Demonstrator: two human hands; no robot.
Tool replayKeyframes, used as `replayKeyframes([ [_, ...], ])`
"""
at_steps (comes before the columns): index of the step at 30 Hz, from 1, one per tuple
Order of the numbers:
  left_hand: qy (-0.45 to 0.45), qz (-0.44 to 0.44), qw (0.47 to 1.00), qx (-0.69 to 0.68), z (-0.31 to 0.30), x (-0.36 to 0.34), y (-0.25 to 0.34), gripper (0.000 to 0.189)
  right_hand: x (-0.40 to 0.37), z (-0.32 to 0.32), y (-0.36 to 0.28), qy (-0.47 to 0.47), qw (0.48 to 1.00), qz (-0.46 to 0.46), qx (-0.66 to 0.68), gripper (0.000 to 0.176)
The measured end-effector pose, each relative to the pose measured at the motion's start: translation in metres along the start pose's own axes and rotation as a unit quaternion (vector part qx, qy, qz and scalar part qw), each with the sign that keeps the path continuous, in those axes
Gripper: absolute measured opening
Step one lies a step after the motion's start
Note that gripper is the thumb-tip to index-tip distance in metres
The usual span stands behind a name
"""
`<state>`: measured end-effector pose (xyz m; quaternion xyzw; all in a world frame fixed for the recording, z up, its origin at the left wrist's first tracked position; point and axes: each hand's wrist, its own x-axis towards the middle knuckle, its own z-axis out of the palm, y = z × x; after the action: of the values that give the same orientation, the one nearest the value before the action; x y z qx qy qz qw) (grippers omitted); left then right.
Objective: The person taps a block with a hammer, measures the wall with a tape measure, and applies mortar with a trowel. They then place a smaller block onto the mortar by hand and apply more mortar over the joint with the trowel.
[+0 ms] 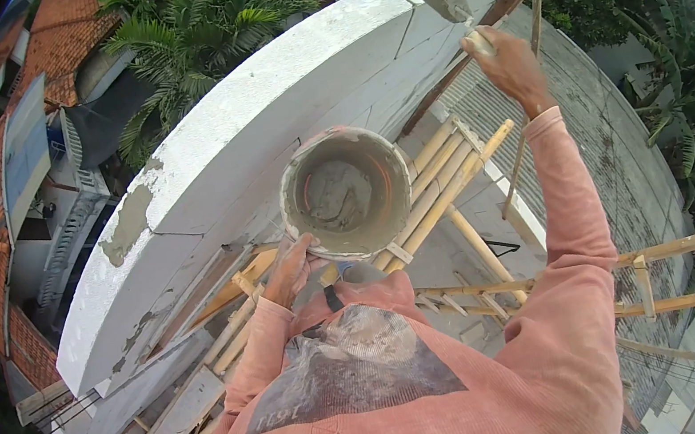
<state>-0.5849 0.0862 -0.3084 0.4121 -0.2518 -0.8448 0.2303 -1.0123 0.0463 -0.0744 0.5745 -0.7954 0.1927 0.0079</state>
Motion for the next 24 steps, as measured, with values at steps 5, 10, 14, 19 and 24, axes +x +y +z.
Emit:
replayKeyframes([
  [5,0.012,-0.004,1.0,-0.008,-0.002,-0.001,-0.007,0.039,0.034,0.007,0.009,-0.015,0.996,-0.041,-0.072,0.04],
  [10,0.031,-0.002,1.0,-0.004,-0.001,-0.003,-0.005,0.044,0.051,-0.024,0.018,-0.098,0.994,0.037,0.043,0.045],
  [14,0.041,-0.004,0.999,-0.001,-0.005,0.002,-0.01,0.047,0.067,-0.02,0.03,-0.217,0.845,0.2,0.446,0.048],
  [19,0.062,-0.007,0.998,-0.018,-0.005,0.002,-0.012,0.045,0.074,0.007,0.021,-0.303,0.788,0.25,0.474,0.047],
  [24,0.054,-0.03,0.998,-0.029,-0.012,0.013,-0.016,0.043,0.085,-0.005,0.033,-0.287,0.862,0.23,0.349,0.046],
])
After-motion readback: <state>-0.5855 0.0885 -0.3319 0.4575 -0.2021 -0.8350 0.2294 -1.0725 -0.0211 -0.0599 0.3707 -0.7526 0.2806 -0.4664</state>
